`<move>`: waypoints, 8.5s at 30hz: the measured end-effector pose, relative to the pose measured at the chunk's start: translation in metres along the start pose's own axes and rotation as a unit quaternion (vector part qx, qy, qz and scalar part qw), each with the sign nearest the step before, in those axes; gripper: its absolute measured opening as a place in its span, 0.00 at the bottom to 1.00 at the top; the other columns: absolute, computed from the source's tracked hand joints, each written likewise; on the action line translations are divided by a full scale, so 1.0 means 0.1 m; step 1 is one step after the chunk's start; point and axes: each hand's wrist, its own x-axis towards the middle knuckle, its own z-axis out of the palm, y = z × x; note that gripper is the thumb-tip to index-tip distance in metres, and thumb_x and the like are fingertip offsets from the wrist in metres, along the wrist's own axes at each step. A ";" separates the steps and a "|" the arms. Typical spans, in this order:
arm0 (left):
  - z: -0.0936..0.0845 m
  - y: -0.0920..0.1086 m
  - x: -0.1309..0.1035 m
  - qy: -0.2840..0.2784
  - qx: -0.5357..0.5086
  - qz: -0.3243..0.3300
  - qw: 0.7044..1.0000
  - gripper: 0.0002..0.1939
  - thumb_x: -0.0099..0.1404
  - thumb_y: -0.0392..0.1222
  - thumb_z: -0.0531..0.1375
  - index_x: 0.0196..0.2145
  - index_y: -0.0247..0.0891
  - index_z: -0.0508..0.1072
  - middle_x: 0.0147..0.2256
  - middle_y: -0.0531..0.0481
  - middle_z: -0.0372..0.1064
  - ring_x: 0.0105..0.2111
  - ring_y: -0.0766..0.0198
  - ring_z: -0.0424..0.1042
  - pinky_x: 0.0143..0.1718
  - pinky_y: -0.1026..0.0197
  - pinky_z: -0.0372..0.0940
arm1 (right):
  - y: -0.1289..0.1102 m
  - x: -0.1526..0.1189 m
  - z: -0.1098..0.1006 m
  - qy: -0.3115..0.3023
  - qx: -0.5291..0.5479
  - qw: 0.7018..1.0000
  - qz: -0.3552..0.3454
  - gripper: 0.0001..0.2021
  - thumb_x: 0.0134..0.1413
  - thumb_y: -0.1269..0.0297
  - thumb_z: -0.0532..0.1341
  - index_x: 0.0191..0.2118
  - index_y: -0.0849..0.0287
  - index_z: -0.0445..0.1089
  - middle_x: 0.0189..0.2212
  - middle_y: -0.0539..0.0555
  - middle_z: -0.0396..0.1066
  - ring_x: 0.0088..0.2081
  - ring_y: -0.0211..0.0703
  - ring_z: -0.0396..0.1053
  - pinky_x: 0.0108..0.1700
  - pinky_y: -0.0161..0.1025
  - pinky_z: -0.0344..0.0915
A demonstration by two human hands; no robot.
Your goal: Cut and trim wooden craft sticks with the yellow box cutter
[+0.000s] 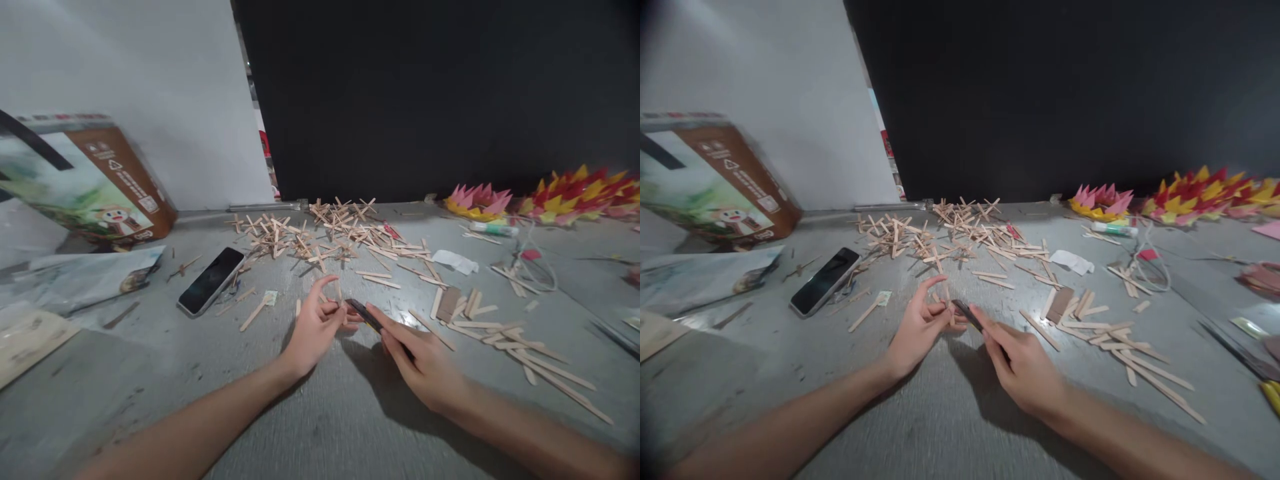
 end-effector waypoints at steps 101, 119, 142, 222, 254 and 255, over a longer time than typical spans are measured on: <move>0.05 0.05 -0.11 -0.044 0.003 0.054 0.998 0.33 0.71 0.50 0.69 0.66 0.41 0.62 0.40 0.46 0.81 0.40 0.56 0.84 0.45 0.53 0.80 | -0.12 -0.14 0.09 -0.044 -0.044 0.995 -0.079 0.41 0.73 0.70 0.55 0.83 0.51 0.37 0.72 0.64 0.66 0.65 0.55 0.74 0.62 0.49 0.77; 0.03 0.02 -0.11 -0.060 0.001 0.083 0.995 0.33 0.73 0.47 0.68 0.68 0.40 0.60 0.41 0.45 0.82 0.36 0.59 0.84 0.41 0.55 0.82 | -0.11 -0.16 0.05 -0.014 -0.006 0.997 -0.074 0.36 0.73 0.73 0.54 0.81 0.47 0.47 0.72 0.57 0.66 0.70 0.48 0.68 0.69 0.47 0.69; 0.04 0.00 -0.12 -0.044 0.091 0.062 0.993 0.31 0.76 0.46 0.63 0.71 0.39 0.59 0.35 0.48 0.79 0.36 0.59 0.83 0.42 0.57 0.78 | -0.10 -0.18 0.04 -0.054 0.059 0.996 0.037 0.32 0.78 0.65 0.51 0.81 0.40 0.47 0.74 0.51 0.62 0.73 0.49 0.63 0.71 0.53 0.67; 0.04 0.02 -0.07 0.009 0.090 0.019 0.996 0.29 0.71 0.37 0.59 0.67 0.38 0.61 0.28 0.54 0.76 0.24 0.65 0.76 0.29 0.64 0.70 | -0.10 -0.07 0.03 -0.035 0.273 0.939 0.205 0.29 0.76 0.47 0.56 0.74 0.54 0.66 0.32 0.54 0.75 0.30 0.41 0.70 0.29 0.35 0.69; 0.02 -0.08 -0.14 -0.042 0.198 0.082 0.976 0.21 0.77 0.42 0.59 0.64 0.36 0.67 0.43 0.41 0.83 0.40 0.57 0.84 0.46 0.54 0.78 | -0.21 -0.15 0.05 -0.021 -0.014 0.999 0.038 0.29 0.77 0.66 0.49 0.78 0.62 0.58 0.31 0.54 0.84 0.19 0.39 0.72 0.31 0.35 0.75; 0.01 -0.09 -0.14 -0.045 0.201 0.084 0.975 0.21 0.77 0.42 0.59 0.65 0.36 0.66 0.43 0.41 0.83 0.40 0.57 0.84 0.46 0.54 0.78 | -0.21 -0.15 0.05 -0.021 -0.015 0.999 0.035 0.29 0.77 0.66 0.49 0.78 0.62 0.58 0.31 0.53 0.83 0.17 0.38 0.69 0.30 0.35 0.73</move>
